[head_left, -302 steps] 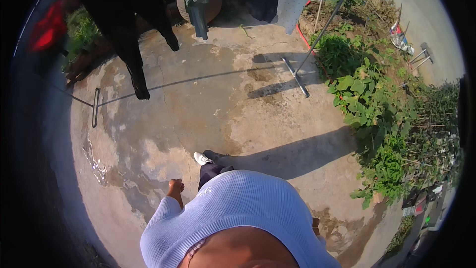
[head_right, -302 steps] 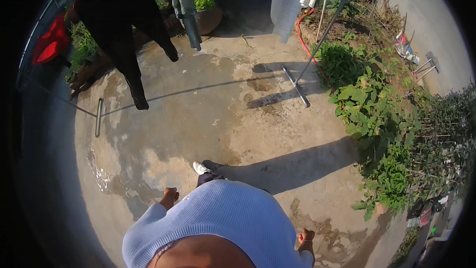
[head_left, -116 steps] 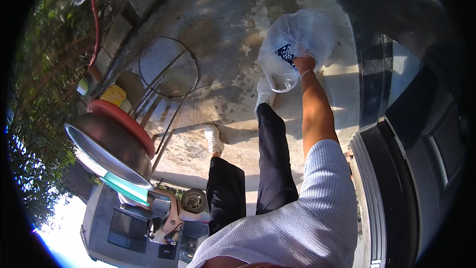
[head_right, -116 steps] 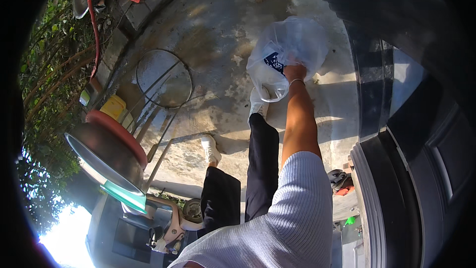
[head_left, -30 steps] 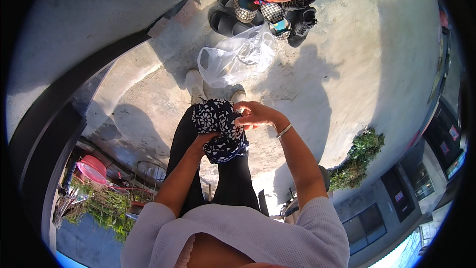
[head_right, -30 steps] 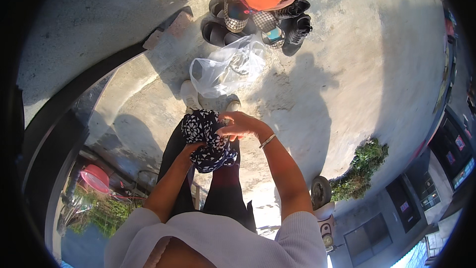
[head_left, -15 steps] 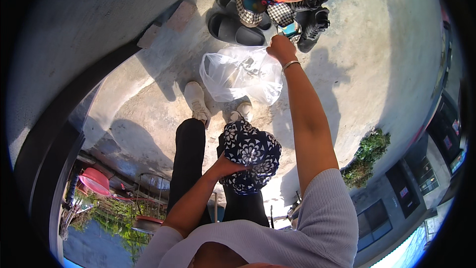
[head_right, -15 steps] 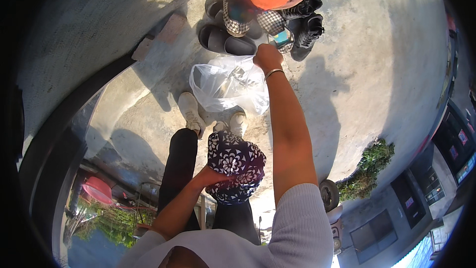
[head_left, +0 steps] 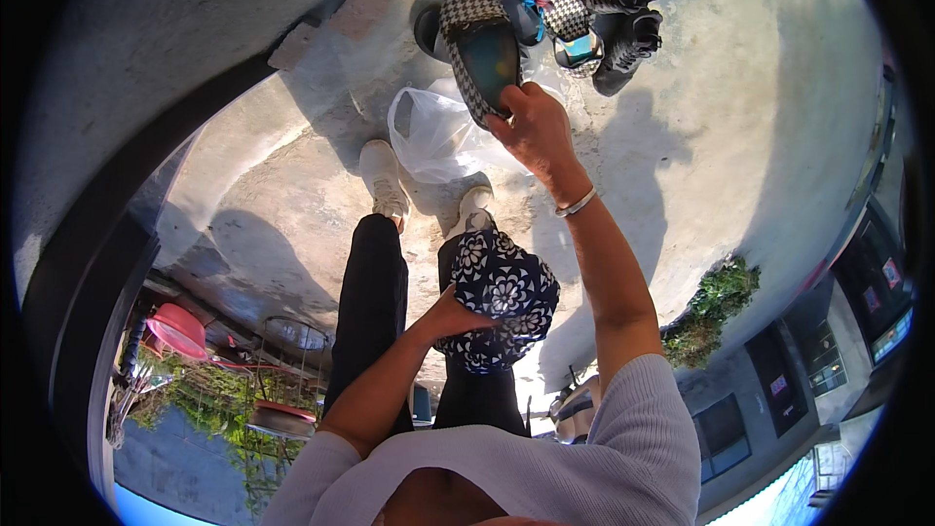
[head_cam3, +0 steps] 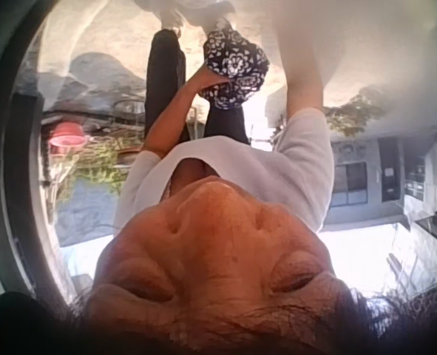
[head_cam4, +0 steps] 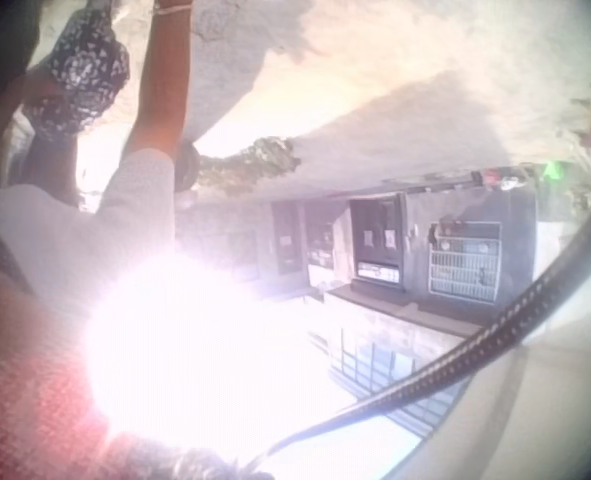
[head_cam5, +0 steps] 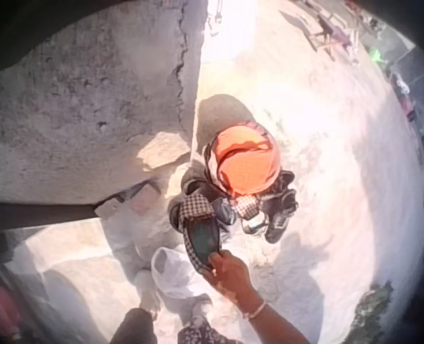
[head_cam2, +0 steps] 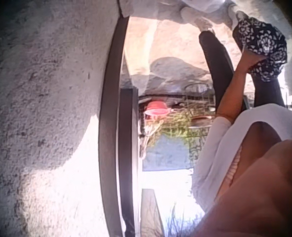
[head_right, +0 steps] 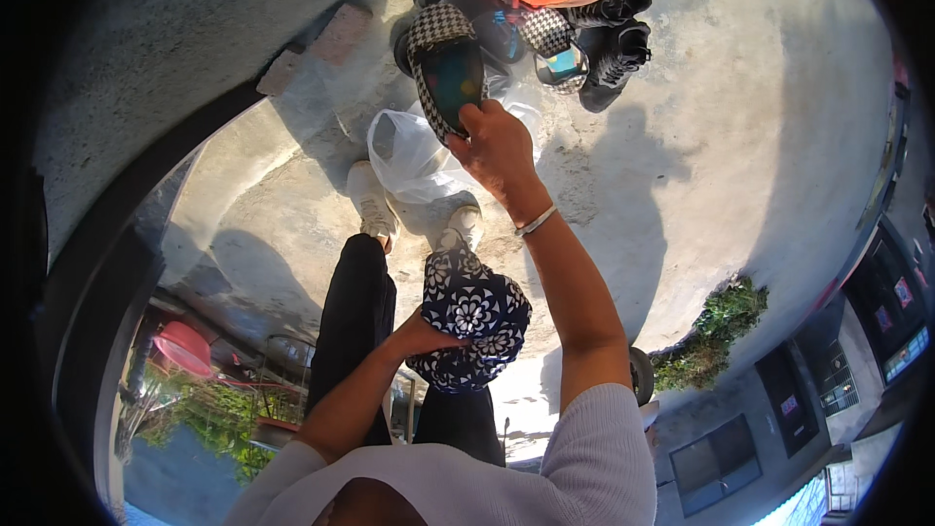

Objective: The person hangs a black garment on a blue hanger and places it on a drying rack. They then walk to a washing station, retrieve a patterned cloth from a plastic bag, and wash it by hand in a metal basin filled with soapy water. The person scrubs and rinses the cloth before transferring it to a pink basin.

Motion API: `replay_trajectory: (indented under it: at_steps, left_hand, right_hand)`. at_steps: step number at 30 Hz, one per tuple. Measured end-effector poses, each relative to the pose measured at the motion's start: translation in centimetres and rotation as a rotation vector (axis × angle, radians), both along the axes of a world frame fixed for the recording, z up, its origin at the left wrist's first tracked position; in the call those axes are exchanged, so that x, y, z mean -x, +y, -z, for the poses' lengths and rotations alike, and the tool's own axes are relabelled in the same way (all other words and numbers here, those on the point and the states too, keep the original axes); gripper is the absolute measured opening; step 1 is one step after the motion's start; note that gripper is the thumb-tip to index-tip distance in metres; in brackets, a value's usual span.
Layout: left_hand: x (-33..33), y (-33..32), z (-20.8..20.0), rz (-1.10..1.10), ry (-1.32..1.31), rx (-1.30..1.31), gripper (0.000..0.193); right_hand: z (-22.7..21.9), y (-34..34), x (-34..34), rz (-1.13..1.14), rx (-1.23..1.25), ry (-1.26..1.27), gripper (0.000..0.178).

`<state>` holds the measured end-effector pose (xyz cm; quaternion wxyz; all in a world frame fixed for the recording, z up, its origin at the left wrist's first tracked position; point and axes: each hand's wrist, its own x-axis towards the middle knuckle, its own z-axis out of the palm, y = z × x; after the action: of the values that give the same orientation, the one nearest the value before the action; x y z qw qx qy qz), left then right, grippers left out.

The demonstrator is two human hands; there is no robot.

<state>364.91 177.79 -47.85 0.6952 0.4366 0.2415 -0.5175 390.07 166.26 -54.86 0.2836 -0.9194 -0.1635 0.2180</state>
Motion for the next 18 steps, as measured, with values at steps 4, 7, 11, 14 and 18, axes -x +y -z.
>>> replay_trajectory:
  at_steps: [4, 7, 11, 14, 18]
  left_hand:
    - [0.0, -0.2, 0.2, -0.018, 0.034, -0.016, 0.077]
    - [-0.7, 0.2, -0.8, 0.002, 0.013, -0.071, 0.080]
    - [0.3, 0.7, -2.3, 0.019, 0.029, -0.056, 0.079]
    - [3.3, 2.8, -3.8, -0.224, 0.363, 0.020, 0.061]
    - [6.1, 4.7, -11.0, -0.628, 0.335, 0.002, 0.047]
  right_hand:
    - [1.9, -4.3, 10.2, -0.073, 0.261, 0.269, 0.036]
    - [3.7, -6.5, 14.8, -0.085, 0.246, 0.318, 0.073]
    - [3.5, -12.2, 22.2, -0.032, 0.148, 0.379, 0.062]
    - [-4.9, -12.2, 23.5, 0.161, 0.106, 0.609, 0.038]
    - [-15.1, -17.2, 26.3, 0.514, -0.014, 0.785, 0.029]
